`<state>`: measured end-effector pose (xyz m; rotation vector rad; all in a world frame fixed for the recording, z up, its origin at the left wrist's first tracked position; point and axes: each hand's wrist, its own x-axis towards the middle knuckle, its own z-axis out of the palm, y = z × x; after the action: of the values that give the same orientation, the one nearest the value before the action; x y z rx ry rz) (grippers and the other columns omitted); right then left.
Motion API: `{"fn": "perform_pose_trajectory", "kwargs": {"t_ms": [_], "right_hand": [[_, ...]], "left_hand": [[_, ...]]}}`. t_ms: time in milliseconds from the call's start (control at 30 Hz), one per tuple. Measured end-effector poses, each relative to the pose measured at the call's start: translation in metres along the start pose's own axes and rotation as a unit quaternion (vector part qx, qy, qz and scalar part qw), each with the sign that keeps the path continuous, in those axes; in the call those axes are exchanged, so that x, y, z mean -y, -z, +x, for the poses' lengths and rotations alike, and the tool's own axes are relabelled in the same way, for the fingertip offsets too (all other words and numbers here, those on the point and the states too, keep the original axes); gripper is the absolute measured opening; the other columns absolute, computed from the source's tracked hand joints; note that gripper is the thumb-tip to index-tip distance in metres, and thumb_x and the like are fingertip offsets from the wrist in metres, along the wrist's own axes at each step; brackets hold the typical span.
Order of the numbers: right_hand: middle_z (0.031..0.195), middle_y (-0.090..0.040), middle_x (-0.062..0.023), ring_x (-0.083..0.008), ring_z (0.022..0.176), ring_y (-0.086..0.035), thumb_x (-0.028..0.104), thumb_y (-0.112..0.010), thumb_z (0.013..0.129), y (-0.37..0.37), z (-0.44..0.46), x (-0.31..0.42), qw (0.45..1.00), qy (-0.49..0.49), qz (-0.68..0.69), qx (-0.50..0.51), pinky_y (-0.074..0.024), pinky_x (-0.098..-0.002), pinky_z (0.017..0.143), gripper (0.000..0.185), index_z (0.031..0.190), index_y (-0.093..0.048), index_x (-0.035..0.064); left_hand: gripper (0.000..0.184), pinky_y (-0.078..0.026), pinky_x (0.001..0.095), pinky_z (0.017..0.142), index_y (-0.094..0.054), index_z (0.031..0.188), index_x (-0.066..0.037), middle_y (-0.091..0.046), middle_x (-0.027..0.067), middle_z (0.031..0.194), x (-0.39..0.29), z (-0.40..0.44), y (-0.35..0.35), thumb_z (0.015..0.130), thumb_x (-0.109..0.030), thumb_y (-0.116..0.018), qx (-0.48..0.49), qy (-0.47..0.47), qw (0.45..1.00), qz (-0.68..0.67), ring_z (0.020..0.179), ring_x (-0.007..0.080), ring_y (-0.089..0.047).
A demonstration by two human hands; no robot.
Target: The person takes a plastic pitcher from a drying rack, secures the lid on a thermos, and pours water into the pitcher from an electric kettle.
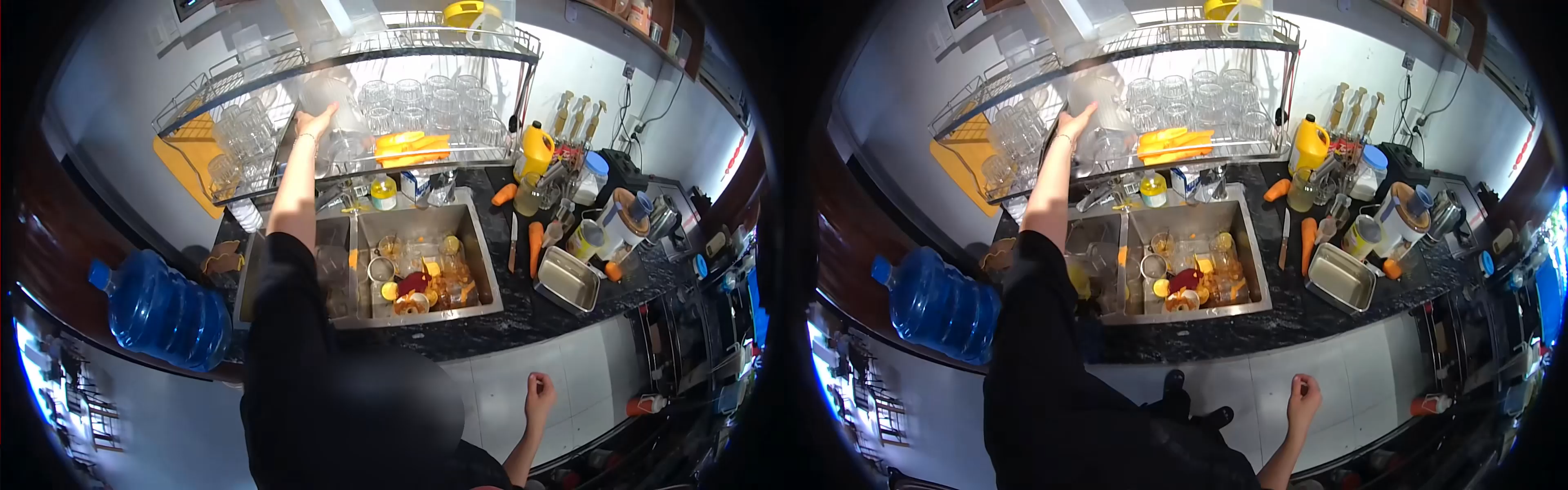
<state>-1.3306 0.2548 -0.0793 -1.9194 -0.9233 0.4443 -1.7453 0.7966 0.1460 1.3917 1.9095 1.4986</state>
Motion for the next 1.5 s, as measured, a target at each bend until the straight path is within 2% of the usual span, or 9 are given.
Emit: {"fn": "perform_pose_trajectory", "kwargs": {"t_ms": [167, 333, 467, 667, 800, 967, 1167, 1333, 1500], "right_hand": [[0.072, -0.062, -0.0079, -0.0162, 0.059, -0.054, 0.01, -0.057, 0.082, -0.018, -0.005, -0.012, 0.999, -0.008, -0.017, 0.03, -0.0447, -0.0259, 0.057, 0.011, 0.085, -0.063, 0.0002], [0.073, -0.063, -0.0083, -0.0161, 0.06, -0.055, 0.009, -0.057, 0.082, -0.028, 0.01, -0.004, 0.999, -0.022, -0.031, 0.015, -0.0457, -0.0261, 0.058, 0.012, 0.086, -0.063, 0.0001], [0.074, -0.063, -0.0083, -0.0156, 0.061, -0.055, 0.009, -0.057, 0.082, -0.044, 0.026, 0.017, 0.998, -0.027, -0.035, 0.043, -0.0456, -0.0258, 0.058, 0.013, 0.088, -0.063, -0.0004], [0.069, -0.06, -0.0058, -0.0117, 0.054, -0.049, 0.01, -0.057, 0.083, -0.07, 0.03, 0.04, 0.999, 0.021, -0.016, 0.045, -0.0417, -0.0231, 0.053, 0.014, 0.09, -0.063, -0.0009], [0.078, -0.063, -0.0081, -0.0157, 0.061, -0.056, 0.009, -0.058, 0.082, -0.072, 0.027, 0.032, 0.997, -0.01, 0.001, 0.082, -0.0453, -0.0253, 0.058, 0.014, 0.091, -0.063, -0.0007], [0.079, -0.064, -0.0086, -0.0163, 0.061, -0.056, 0.009, -0.058, 0.081, -0.065, 0.016, 0.024, 0.996, -0.021, -0.029, 0.077, -0.0457, -0.0256, 0.058, 0.015, 0.092, -0.063, -0.0006], [0.078, -0.064, -0.0079, -0.0135, 0.06, -0.056, 0.007, -0.058, 0.081, -0.068, 0.002, 0.013, 0.998, -0.017, -0.006, 0.066, -0.045, -0.0234, 0.056, 0.016, 0.094, -0.063, -0.002], [0.08, -0.065, -0.0082, -0.0142, 0.06, -0.057, 0.007, -0.058, 0.081, -0.069, -0.001, 0.026, 0.996, -0.001, -0.012, 0.093, -0.0458, -0.0238, 0.057, 0.018, 0.096, -0.063, -0.0018], [0.087, -0.066, -0.0117, -0.0215, 0.067, -0.062, 0.009, -0.059, 0.08, -0.066, -0.004, 0.025, 0.994, -0.017, -0.017, 0.103, -0.0483, -0.0286, 0.061, 0.02, 0.097, -0.063, -0.0006]], "left_hand": [[0.105, -0.042, 0.0388, 0.093, -0.022, 0.136, 0.005, -0.047, 0.0294, 0.122, 0.001, -0.012, -0.015, 0.062, -0.041, -0.079, 0.034, 0.112, 0.993, 0.031, 0.112, 0.0352, -0.051], [0.113, -0.039, 0.0401, 0.097, -0.009, 0.14, 0.003, -0.038, 0.0308, 0.129, -0.008, -0.042, -0.005, 0.061, -0.038, -0.08, 0.004, 0.039, 0.998, -0.041, 0.117, 0.0371, -0.045], [0.111, -0.031, 0.045, 0.102, -0.013, 0.14, -0.001, -0.034, 0.0305, 0.132, 0.024, -0.046, -0.018, 0.059, -0.035, -0.081, -0.138, -0.144, 0.976, -0.092, 0.122, 0.0407, -0.038], [0.108, -0.025, 0.0484, 0.104, -0.01, 0.141, -0.002, -0.03, 0.0296, 0.134, 0.03, -0.048, -0.031, 0.062, -0.029, -0.079, -0.139, -0.16, 0.962, -0.173, 0.124, 0.0411, -0.032], [0.107, -0.027, 0.0459, 0.103, -0.006, 0.143, -0.002, -0.027, 0.0311, 0.135, 0.027, -0.059, -0.035, 0.067, -0.031, -0.076, -0.15, -0.231, 0.961, -0.041, 0.12, 0.0413, -0.035], [0.108, -0.028, 0.0495, 0.101, -0.004, 0.144, -0.007, -0.029, 0.0309, 0.13, 0.03, -0.053, -0.038, 0.066, -0.024, -0.076, -0.159, -0.266, 0.95, -0.044, 0.114, 0.0443, -0.037], [0.111, -0.026, 0.0487, 0.103, 0.003, 0.144, -0.005, -0.022, 0.0314, 0.137, 0.028, -0.047, -0.035, 0.068, -0.029, -0.075, -0.1, -0.249, 0.962, -0.043, 0.12, 0.044, -0.032], [0.115, -0.024, 0.0517, 0.103, 0.007, 0.145, -0.012, -0.025, 0.0347, 0.13, 0.03, -0.027, -0.042, 0.066, -0.019, -0.076, -0.091, -0.235, 0.966, -0.054, 0.118, 0.0473, -0.033], [0.115, -0.026, 0.0495, 0.103, 0.008, 0.144, -0.011, -0.017, 0.0357, 0.136, 0.035, -0.021, -0.052, 0.067, -0.027, -0.076, -0.109, -0.24, 0.964, -0.037, 0.124, 0.0466, -0.027]]}}
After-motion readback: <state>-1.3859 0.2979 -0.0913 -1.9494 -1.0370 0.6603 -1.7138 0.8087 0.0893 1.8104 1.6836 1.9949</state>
